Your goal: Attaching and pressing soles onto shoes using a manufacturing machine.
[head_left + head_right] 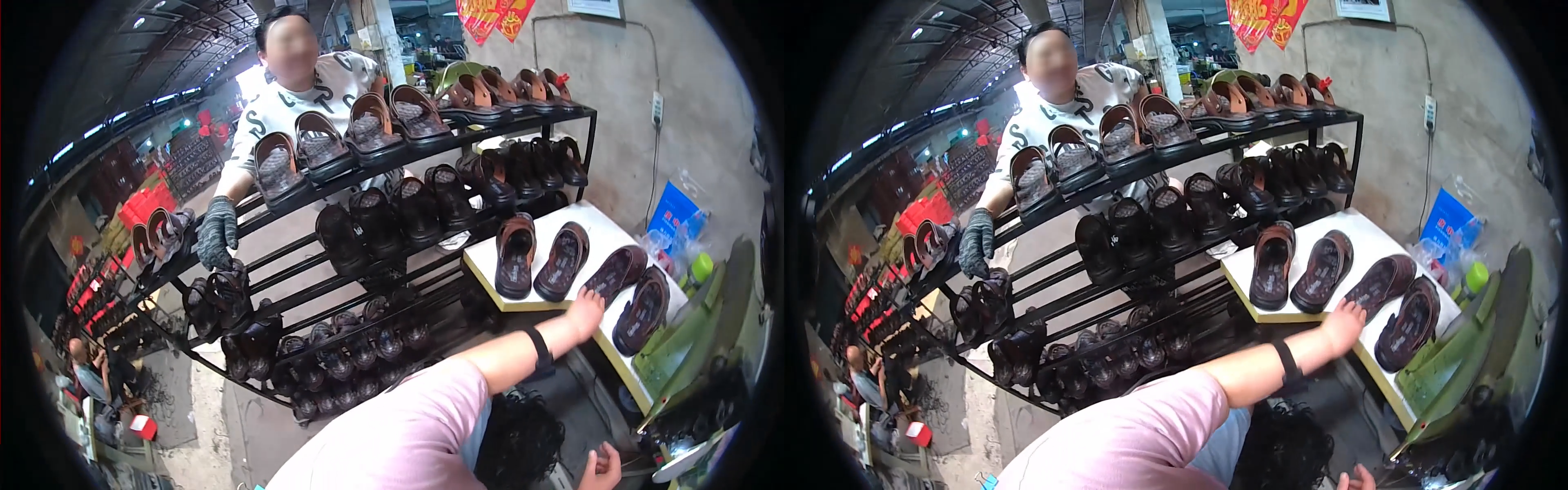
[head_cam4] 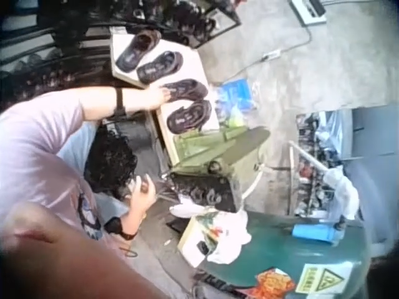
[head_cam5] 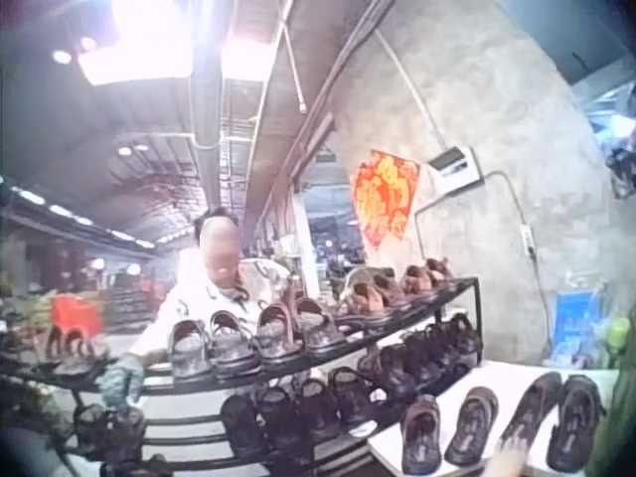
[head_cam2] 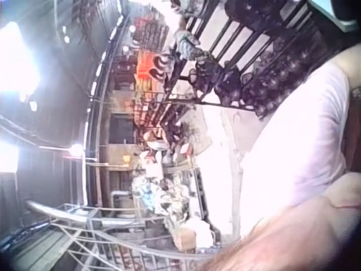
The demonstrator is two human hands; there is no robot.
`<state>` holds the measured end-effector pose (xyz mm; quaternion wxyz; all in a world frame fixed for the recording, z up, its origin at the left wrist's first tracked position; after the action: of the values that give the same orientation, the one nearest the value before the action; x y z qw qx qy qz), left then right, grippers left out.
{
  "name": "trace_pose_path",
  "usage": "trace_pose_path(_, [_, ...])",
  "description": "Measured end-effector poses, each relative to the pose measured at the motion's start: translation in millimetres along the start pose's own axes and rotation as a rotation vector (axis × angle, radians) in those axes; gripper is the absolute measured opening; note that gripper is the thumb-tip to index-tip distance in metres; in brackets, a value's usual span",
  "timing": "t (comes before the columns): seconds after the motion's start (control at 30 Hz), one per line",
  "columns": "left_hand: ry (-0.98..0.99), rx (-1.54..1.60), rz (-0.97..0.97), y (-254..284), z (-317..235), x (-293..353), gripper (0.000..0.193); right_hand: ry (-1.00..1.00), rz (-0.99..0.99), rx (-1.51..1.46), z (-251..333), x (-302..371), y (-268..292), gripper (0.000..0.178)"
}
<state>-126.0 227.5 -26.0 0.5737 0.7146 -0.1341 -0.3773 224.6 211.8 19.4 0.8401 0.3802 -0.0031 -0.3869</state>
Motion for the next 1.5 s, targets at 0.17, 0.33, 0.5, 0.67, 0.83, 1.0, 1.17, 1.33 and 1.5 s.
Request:
trace_pose_path(0.17, [-0.308,0.556,-0.476,22,-57,35,0.037,0.071,-0.028,-0.134,2,-11,-7,0.025])
trace_pose_path(0.33, [-0.372,0.694,-0.200,56,-31,51,0.040,0.054,0.079,-0.268,8,-11,-19,0.025])
trace_pose_path(0.5, [-0.602,1.188,-0.145,185,-10,121,0.026,0.226,0.054,-0.290,11,0,-30,0.054])
trace_pose_path(0.67, [-0.559,1.593,0.263,219,-43,199,0.043,0.662,-0.024,-0.363,32,10,-40,0.070])
trace_pose_path(0.83, [-0.270,1.788,0.871,193,-49,203,0.045,0.404,0.012,-0.417,10,35,1,0.068])
trace_pose_path(1.0, [-0.029,1.604,0.947,153,-89,217,0.042,0.189,-0.368,-0.262,13,29,43,0.067])
trace_pose_path(1.17, [0.231,1.852,1.036,142,-126,220,0.023,0.610,0.272,-0.630,40,89,14,0.042])
trace_pose_path(1.33, [0.333,2.091,1.051,142,-150,224,0.023,-0.158,-0.201,-1.279,-79,151,3,0.087])
trace_pose_path(1.5, [0.381,2.240,0.993,140,-142,225,0.029,0.004,-0.841,-1.628,-103,130,30,0.086])
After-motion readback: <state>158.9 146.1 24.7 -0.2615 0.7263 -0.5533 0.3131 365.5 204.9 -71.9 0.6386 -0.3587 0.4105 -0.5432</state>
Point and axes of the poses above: each hand's wrist, its own x-axis away from the middle knuckle, its own y-axis out of the back of the hand, z = x × y, the point moved 5 cm from there along -x, towards the middle knuckle, and after that the axes turned 13 degrees about y, right-handed, at the moved point
